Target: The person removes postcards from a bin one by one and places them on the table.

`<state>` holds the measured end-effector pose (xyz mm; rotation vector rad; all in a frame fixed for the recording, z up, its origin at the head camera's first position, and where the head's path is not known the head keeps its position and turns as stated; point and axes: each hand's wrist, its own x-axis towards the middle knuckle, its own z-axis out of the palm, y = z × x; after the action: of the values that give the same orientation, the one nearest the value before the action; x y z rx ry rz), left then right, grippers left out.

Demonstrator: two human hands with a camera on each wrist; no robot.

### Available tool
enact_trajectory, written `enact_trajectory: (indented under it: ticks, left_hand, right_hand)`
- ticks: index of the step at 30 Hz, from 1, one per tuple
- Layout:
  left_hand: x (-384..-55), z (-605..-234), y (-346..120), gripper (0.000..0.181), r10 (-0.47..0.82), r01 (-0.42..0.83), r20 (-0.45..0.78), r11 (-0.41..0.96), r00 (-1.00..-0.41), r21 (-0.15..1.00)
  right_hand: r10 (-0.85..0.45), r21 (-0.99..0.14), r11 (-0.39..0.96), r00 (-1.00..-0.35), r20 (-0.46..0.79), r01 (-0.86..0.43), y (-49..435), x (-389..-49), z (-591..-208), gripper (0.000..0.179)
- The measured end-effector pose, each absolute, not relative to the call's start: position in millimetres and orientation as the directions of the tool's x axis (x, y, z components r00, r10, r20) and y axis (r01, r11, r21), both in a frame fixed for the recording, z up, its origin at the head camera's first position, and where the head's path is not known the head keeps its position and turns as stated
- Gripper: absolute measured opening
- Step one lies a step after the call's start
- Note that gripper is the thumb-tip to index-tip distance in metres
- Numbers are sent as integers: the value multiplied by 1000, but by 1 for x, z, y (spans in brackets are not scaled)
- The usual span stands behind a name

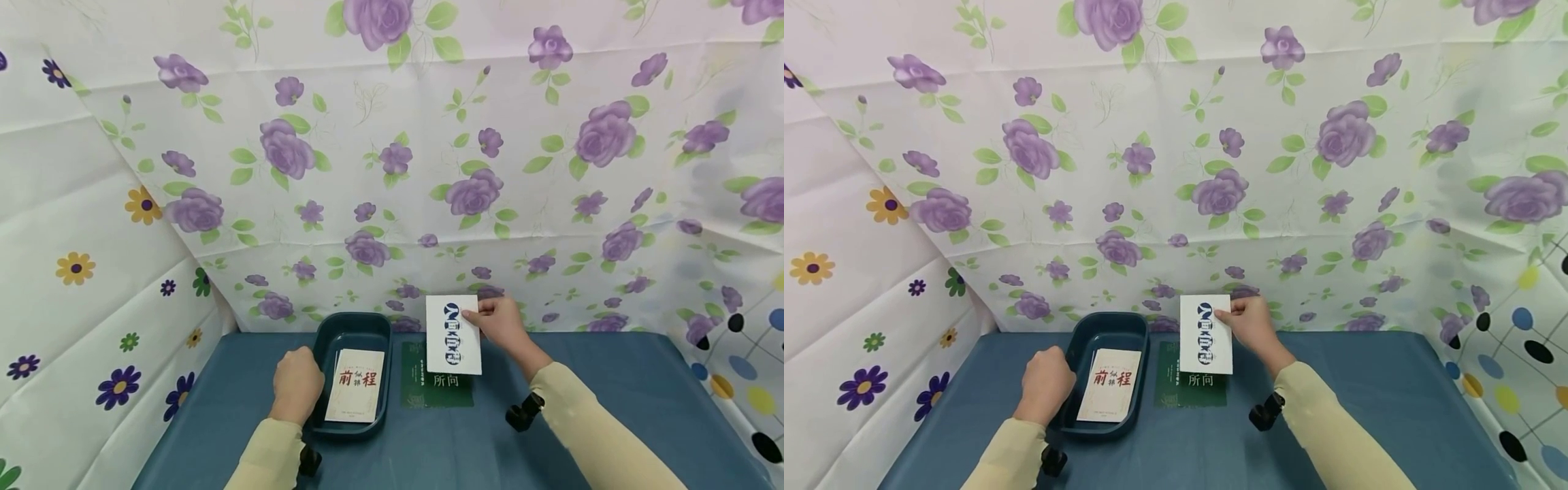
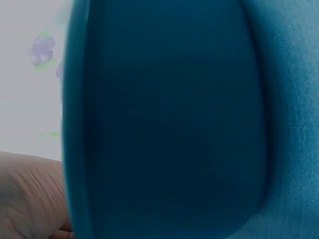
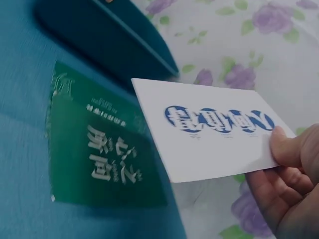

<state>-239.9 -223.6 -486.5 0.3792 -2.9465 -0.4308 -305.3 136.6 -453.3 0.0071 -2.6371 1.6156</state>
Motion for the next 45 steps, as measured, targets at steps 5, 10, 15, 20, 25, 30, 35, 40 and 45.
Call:
enact_trajectory:
  ticks: [5, 10, 15, 20, 25, 30, 35, 40, 45]
  left_hand:
    - [-240, -486, -224, 7, -263, -220, 111, 929, -958, 296]
    - [-239, -484, -223, 7, -264, -226, 93, 928, -960, 297]
    - [-238, -484, -224, 8, -261, -225, 87, 928, -961, 296]
    - [-237, -487, -224, 6, -259, -217, 114, 932, -959, 291]
    - [-236, -490, -225, 5, -262, -217, 131, 934, -956, 285]
    - [-238, -490, -225, 6, -254, -209, 139, 938, -957, 276]
    - [-238, -488, -224, 7, -266, -226, 117, 934, -957, 279]
    - [-236, -487, -223, 7, -269, -228, 111, 930, -957, 288]
    - [-237, -487, -223, 6, -263, -218, 128, 933, -956, 285]
  right_hand:
    - [27, -860, 505, -998, -63, 68, 147, -309, -472, 22]
    - [28, -861, 490, -990, -139, 135, 155, -311, -492, 20]
    - [40, -808, 574, -990, -133, 132, 160, -312, -508, 29]
    - [41, -759, 641, -993, -111, 111, 163, -309, -520, 47]
    - [44, -760, 637, -991, -129, 127, 162, -307, -525, 37]
    - [61, -762, 630, -988, -144, 150, 162, -310, -530, 23]
    - [63, -748, 645, -986, -156, 159, 162, -313, -535, 23]
    - [62, -748, 644, -986, -158, 160, 163, -311, -535, 22]
    - [67, -730, 663, -984, -163, 165, 163, -309, -535, 24]
